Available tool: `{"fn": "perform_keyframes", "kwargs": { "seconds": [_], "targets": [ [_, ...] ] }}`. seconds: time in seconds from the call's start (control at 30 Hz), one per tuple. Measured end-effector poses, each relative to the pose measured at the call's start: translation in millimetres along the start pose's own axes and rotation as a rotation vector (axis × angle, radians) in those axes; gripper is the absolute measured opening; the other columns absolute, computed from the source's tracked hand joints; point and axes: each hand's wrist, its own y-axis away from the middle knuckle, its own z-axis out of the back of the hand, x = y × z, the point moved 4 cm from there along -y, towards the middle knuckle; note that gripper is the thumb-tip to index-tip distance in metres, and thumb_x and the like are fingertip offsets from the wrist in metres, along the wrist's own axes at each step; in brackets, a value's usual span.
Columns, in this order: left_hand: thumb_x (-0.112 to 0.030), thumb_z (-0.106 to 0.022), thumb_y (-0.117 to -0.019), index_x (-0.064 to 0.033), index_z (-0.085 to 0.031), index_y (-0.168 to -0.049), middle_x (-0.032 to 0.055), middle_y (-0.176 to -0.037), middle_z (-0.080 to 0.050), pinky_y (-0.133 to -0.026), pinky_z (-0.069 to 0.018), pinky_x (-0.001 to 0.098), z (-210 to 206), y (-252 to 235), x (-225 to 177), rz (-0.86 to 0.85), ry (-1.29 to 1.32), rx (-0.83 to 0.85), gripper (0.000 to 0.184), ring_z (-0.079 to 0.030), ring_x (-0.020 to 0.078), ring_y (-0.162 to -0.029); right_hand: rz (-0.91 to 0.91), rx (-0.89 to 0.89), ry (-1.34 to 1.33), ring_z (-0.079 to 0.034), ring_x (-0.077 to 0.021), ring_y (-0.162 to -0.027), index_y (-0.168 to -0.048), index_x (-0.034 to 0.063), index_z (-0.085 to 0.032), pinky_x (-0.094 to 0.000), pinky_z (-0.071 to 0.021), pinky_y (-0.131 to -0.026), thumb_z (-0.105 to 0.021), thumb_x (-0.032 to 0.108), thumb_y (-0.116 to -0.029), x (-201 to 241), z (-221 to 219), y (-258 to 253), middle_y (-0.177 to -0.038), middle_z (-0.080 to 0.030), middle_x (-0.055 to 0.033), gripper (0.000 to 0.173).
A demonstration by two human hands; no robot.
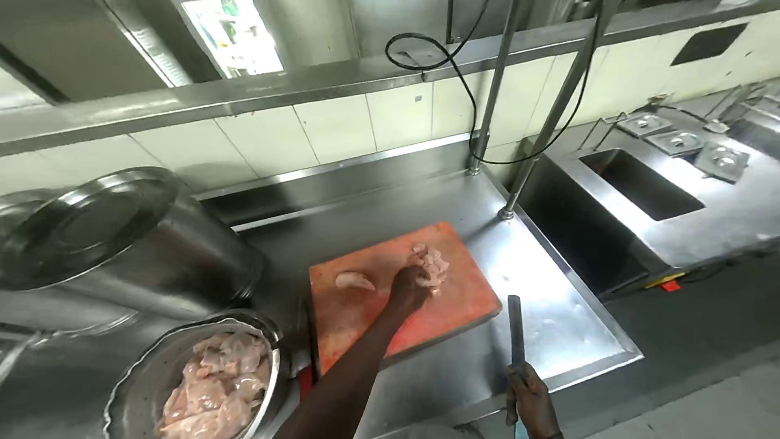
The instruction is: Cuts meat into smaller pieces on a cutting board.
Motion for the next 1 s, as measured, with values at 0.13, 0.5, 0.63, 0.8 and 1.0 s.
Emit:
{"fn": "perform_keyframes", "kwargs": {
  "seconds": [0.13, 0.5, 0.63, 0.8, 1.0],
  "targets": [
    [-0.017, -0.072, -0.0965, -0.0049, -0.052, -0.148, 0.0234, -0.146, -0.055, -0.110, -0.0465, 0.0553, 24.9, -39.8, 1.6, -0.043, 0.179, 0.030, 0.057, -0.056, 0.0367, -0.132, 0.012, 0.000, -0.002, -0.050, -0.0176, -0.036, -0.116, 0.0025, -0.051, -0.0367, -0.0507, -0.035, -0.045, 0.016, -0.1082, 3.3, -1.0, 3.0, -0.053, -0.046, -0.0033, 0.016],
    [-0.026, -0.065, -0.0986, -0.0079, -0.067, -0.128, 0.0214, -0.128, -0.066, -0.102, -0.0471, 0.0651, 87.8, 11.7, 134.0, 0.424, -0.439, -0.030, 0.034, -0.061, 0.0423, -0.123, 0.024, 0.015, -0.007, -0.049, -0.0181, -0.035, -0.112, 0.0023, -0.051, -0.0372, -0.0499, -0.034, -0.045, 0.016, -0.1082, 0.2, 1.6, 0.2, -0.052, -0.045, -0.0039, 0.015],
    [-0.020, -0.070, -0.0981, 0.0023, -0.068, -0.120, 0.0231, -0.115, -0.068, -0.095, -0.0528, 0.0559, 74.5, 32.8, 106.7, 0.291, 0.106, -0.021, 0.031, -0.066, 0.0353, -0.105, 0.022, 0.007, 0.006, -0.050, -0.0181, -0.035, -0.111, 0.0022, -0.051, -0.0371, -0.0498, -0.033, -0.046, 0.015, -0.1083, 0.5, 2.4, 0.1, -0.051, -0.046, -0.0044, 0.015],
    [-0.017, -0.076, -0.0935, 0.0027, -0.068, -0.108, 0.0173, -0.095, -0.068, -0.077, -0.0568, 0.0463, 60.3, 72.7, 77.8, 0.238, 0.344, -0.072, 0.026, -0.066, 0.0266, -0.083, 0.020, -0.007, 0.019, -0.049, -0.0179, -0.035, -0.109, 0.0023, -0.052, -0.0374, -0.0496, -0.034, -0.045, 0.014, -0.1082, 0.8, 0.9, -0.2, -0.051, -0.045, -0.0039, 0.014],
    [-0.021, -0.083, -0.0865, -0.0018, -0.062, -0.131, 0.0225, -0.107, -0.071, -0.088, -0.0565, 0.0596, 28.1, 122.0, 137.3, 0.263, -0.054, 0.054, 0.053, -0.070, 0.0387, -0.096, 0.066, 0.172, 0.252, -0.054, -0.0198, -0.042, -0.121, 0.0008, -0.053, -0.0373, -0.0539, -0.042, -0.046, 0.020, -0.1095, 28.3, -25.4, 13.4, -0.060, -0.051, -0.0062, 0.024]
  ]
}}
